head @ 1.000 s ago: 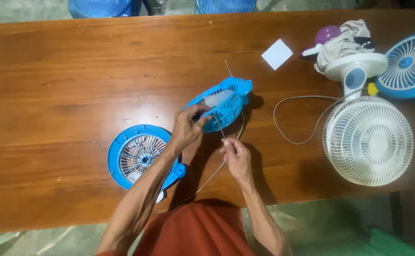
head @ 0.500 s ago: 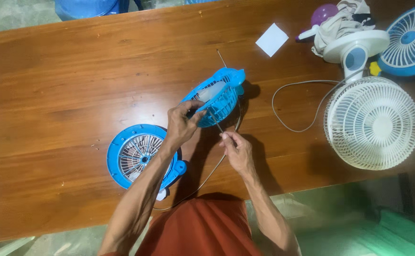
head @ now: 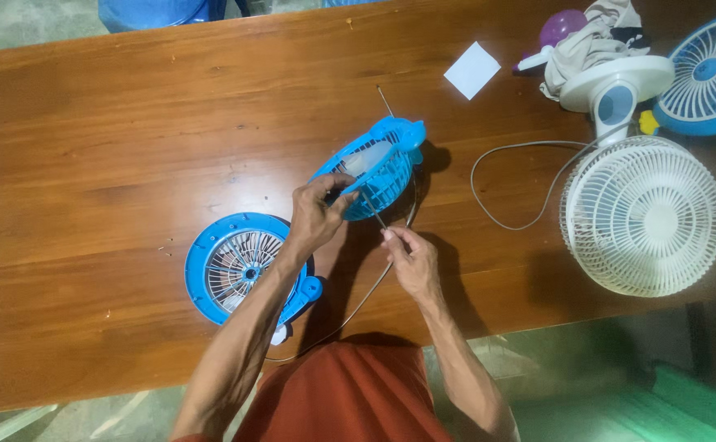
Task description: The person disassembles a small blue electric fan on a wooden table using a screwdriver. They remove the front grille, unscrew the rear housing, and separate the components to access the internal motor and blades.
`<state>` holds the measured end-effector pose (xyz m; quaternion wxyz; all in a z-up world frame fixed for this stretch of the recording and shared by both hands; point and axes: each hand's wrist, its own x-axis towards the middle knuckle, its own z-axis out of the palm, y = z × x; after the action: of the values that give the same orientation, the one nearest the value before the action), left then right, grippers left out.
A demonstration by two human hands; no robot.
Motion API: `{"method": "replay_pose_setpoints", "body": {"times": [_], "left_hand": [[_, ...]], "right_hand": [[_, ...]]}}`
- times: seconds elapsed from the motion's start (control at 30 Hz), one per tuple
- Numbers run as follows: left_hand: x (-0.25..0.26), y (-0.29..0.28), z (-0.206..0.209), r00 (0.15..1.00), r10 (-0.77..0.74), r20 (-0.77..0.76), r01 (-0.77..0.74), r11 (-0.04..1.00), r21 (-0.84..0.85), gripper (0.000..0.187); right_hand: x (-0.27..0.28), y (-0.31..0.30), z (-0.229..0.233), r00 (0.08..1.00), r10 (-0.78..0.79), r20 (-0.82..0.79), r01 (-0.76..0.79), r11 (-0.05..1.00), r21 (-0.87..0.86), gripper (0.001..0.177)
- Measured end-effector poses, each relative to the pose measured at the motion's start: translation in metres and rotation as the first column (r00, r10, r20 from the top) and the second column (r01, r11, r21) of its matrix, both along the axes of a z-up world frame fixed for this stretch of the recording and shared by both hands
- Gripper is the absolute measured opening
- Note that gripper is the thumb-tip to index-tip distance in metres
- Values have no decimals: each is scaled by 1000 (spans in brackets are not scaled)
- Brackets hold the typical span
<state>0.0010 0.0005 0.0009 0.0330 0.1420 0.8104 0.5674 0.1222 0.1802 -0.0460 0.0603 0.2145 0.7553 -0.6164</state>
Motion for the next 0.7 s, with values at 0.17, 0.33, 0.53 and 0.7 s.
{"method": "replay_pose_setpoints", "body": {"times": [0.17, 0.33, 0.53, 0.7], "left_hand": [[1, 0, 2, 999, -11, -34, 11, 1000, -6, 20], [0, 0, 5, 1000, -15, -5, 15, 1000, -13, 20], [1, 0, 5, 1000, -8, 0, 8, 1000, -10, 20], [1, -1, 4, 1000, -5, -14, 5, 1000, -8, 21]], "right_hand": [[1, 1, -9, 994, -48, -100, 39, 995, -91, 29], [-6, 5, -11, 999, -41, 15, 43, 991, -125, 30], [-11, 9, -15, 1000, 13, -20, -14, 999, -48, 29], [-15, 9, -26, 996, -57, -63, 45, 983, -175, 29]]}}
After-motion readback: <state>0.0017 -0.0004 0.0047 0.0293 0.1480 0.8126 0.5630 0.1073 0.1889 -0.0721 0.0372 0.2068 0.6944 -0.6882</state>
